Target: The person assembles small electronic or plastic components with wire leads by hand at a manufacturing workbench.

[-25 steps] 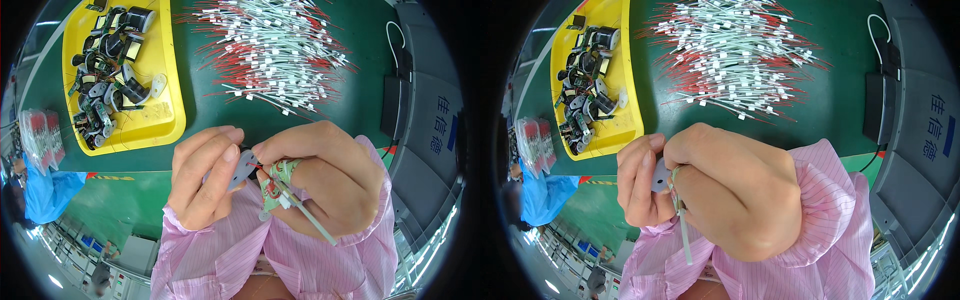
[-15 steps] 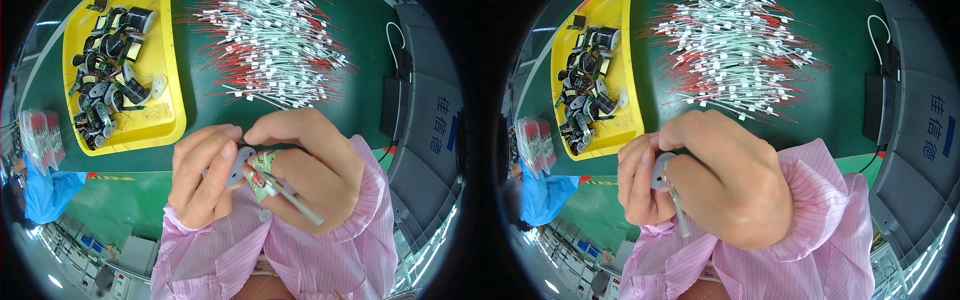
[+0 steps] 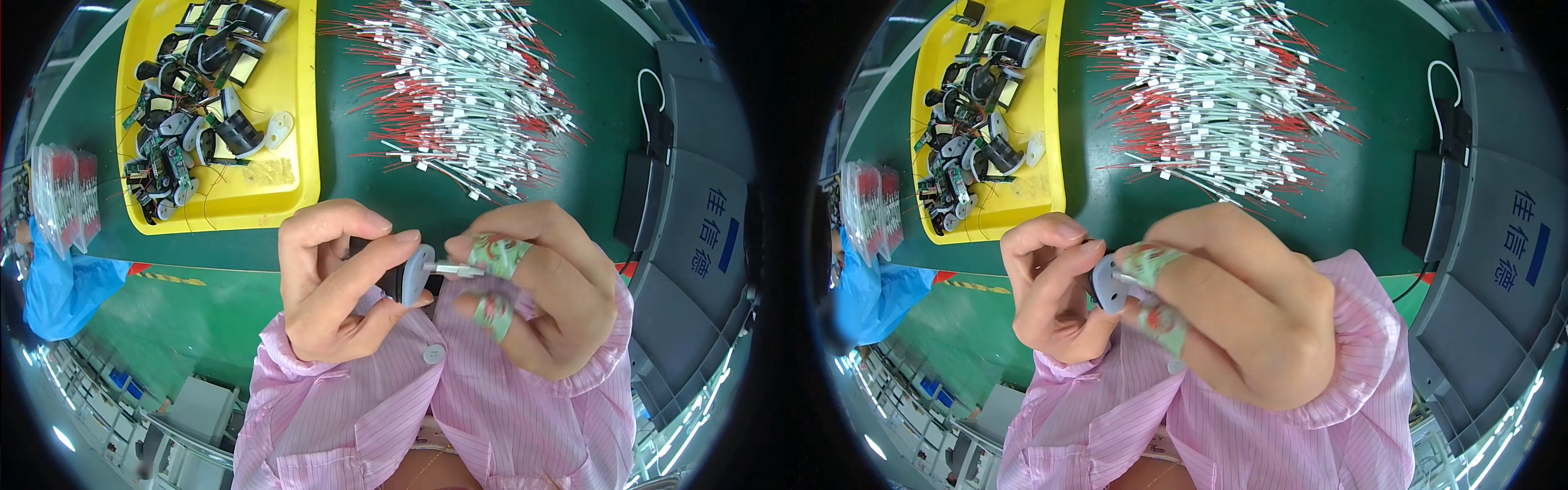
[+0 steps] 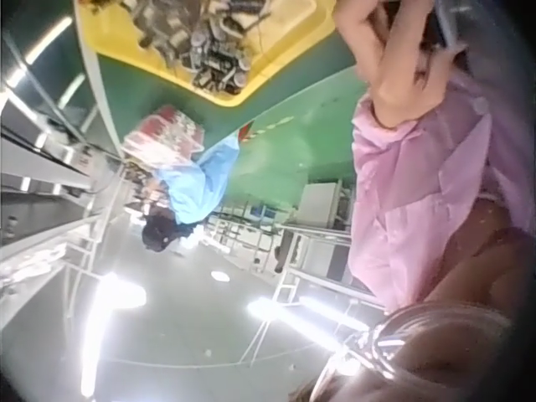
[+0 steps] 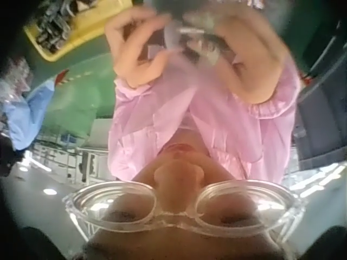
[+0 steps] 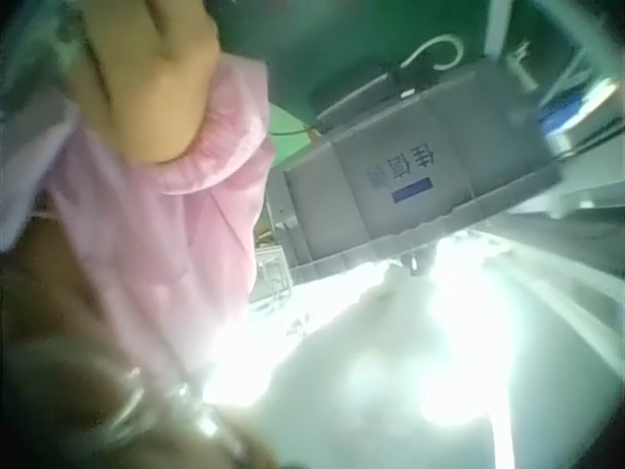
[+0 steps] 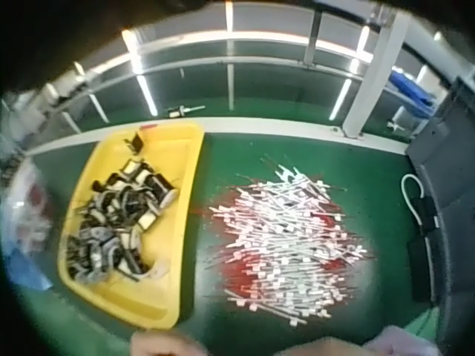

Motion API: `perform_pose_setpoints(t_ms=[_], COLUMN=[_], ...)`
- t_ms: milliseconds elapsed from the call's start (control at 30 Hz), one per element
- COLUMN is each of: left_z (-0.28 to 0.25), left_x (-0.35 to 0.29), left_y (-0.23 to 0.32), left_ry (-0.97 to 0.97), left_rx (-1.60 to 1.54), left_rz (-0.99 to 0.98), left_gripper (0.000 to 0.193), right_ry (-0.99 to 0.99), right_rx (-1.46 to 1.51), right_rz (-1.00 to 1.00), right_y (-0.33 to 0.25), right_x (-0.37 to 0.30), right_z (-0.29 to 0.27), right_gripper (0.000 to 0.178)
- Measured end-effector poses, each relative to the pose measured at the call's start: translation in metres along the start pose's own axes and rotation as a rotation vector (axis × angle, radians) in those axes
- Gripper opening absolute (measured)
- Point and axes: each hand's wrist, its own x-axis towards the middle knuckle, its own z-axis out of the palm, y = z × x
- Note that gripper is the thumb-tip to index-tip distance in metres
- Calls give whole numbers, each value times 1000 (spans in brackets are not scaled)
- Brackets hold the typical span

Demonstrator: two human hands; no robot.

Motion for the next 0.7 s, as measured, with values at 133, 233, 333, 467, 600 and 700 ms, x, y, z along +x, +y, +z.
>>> perform_pose_setpoints(t_ms=[133,233,333,467,600,700], left_z=[4,0,1,-5,-8,-5], left_x=[-2,0,-4,-2,-1,4], left_y=[-6,-8,-6,0,-7,-3], left_ry=[75,43,33,-2,-15,-6], left_rx=[-49,-106,-120,-82,-25,-119], left_rz=[15,22,-21,-76,-15,-70], left_gripper=[52,50,49,54,52,43], right_ry=[-72,-93,-199,-311,-198,-168], right_rx=[-268,-348,-374,-319,-470,-568], right_rz=[135,91,5,38,78,-124], right_y=[-6,-6,-7,-6,-6,2], right_x=[-6,-6,0,4,1,-4], right_z=[-3,-5,-10,-15,-6,-3], right_gripper=[17,20,20,22,23,20])
